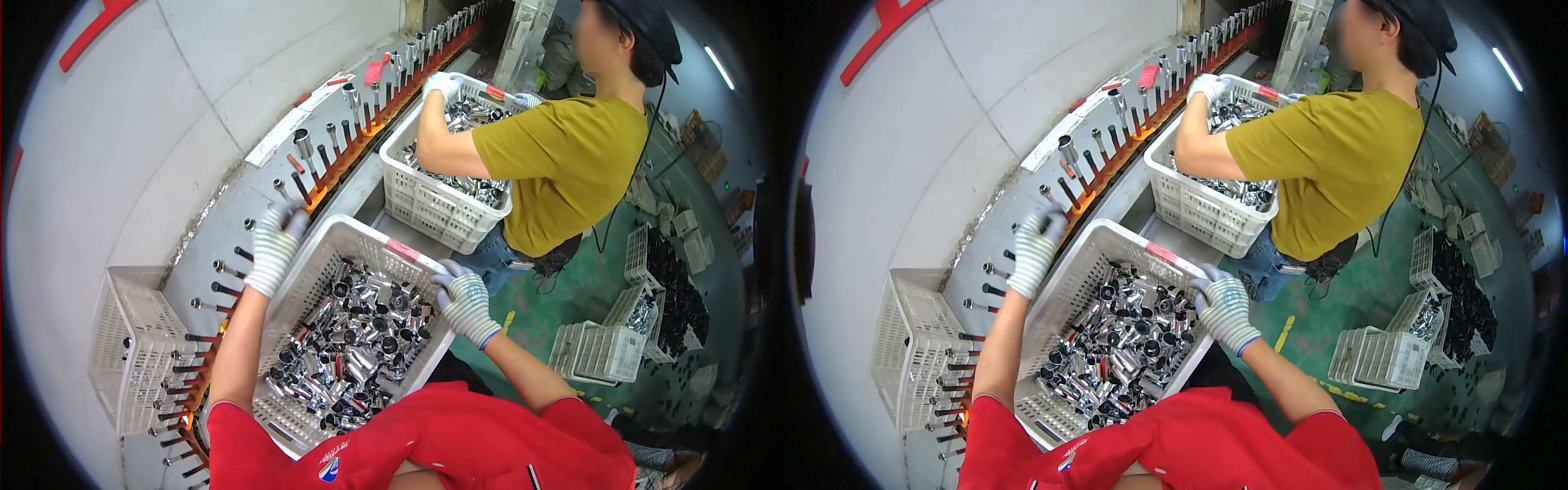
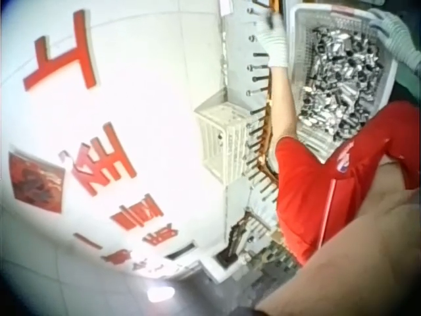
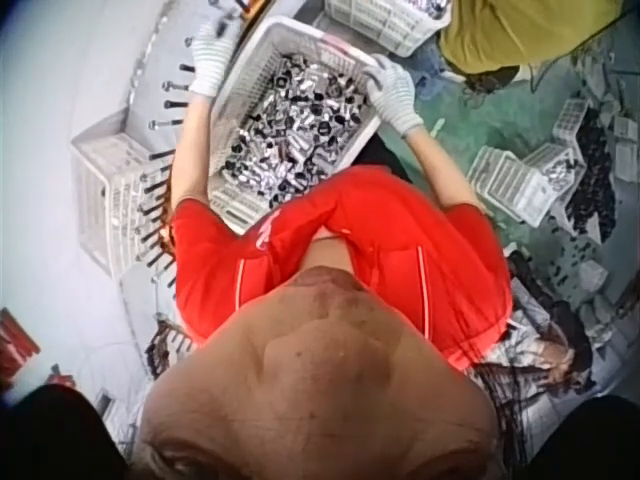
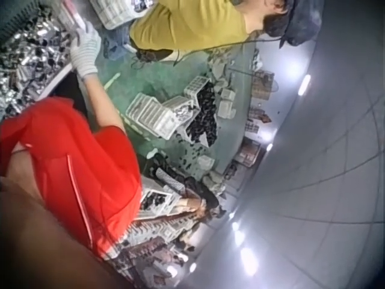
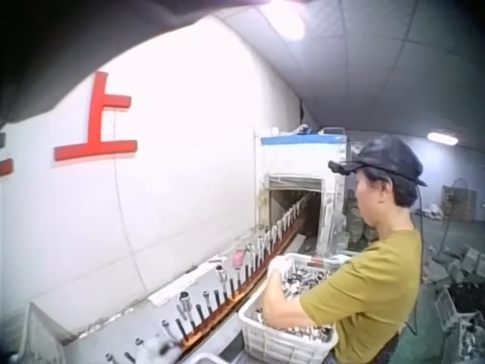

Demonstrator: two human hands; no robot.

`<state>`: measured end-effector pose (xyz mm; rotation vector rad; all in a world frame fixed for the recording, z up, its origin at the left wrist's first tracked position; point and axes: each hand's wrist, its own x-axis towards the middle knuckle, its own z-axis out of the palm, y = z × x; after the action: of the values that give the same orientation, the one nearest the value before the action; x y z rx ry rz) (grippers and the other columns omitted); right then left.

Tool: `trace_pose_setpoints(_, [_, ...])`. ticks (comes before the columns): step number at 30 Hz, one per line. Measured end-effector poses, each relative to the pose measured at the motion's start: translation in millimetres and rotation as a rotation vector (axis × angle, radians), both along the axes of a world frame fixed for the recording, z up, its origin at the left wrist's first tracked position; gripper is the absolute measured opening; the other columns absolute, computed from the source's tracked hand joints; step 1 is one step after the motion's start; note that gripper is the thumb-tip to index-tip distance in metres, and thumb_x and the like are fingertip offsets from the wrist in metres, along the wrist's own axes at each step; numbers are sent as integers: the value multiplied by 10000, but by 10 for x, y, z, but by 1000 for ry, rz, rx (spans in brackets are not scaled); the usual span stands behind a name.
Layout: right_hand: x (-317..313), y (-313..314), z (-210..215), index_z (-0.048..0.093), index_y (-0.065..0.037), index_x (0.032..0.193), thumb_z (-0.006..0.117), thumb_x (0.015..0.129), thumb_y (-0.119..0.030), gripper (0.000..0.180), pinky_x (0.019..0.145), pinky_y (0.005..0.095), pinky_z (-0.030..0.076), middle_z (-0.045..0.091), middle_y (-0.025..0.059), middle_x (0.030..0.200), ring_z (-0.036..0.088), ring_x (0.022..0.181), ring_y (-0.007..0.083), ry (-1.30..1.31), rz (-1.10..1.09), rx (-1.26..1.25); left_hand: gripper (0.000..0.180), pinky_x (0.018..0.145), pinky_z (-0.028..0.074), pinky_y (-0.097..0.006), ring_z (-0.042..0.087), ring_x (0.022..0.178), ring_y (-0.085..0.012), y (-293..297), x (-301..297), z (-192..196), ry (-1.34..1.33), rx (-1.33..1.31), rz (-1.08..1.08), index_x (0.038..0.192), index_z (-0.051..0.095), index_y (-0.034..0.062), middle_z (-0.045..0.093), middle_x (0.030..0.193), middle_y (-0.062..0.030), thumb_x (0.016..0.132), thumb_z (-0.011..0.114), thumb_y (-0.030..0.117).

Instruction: The person sorts small cylindrical parts by hand, taking them from a plastic bin and placing them onto a racking system.

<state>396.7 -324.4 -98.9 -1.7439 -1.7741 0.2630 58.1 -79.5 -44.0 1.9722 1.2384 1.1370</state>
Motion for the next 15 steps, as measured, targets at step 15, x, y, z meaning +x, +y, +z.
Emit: trace_pose_setpoints(15, [48, -39, -77, 755, -148, 1184, 718, 885, -165, 301, 1090, 537, 495, 659, 180, 1443, 639, 1252, 422, -4, -26, -114, 916, 1075, 552, -438, 726, 1199, -324, 1959, 903, 737, 520, -293, -103, 1624, 525, 116, 752, 1340, -196, 850, 915, 412])
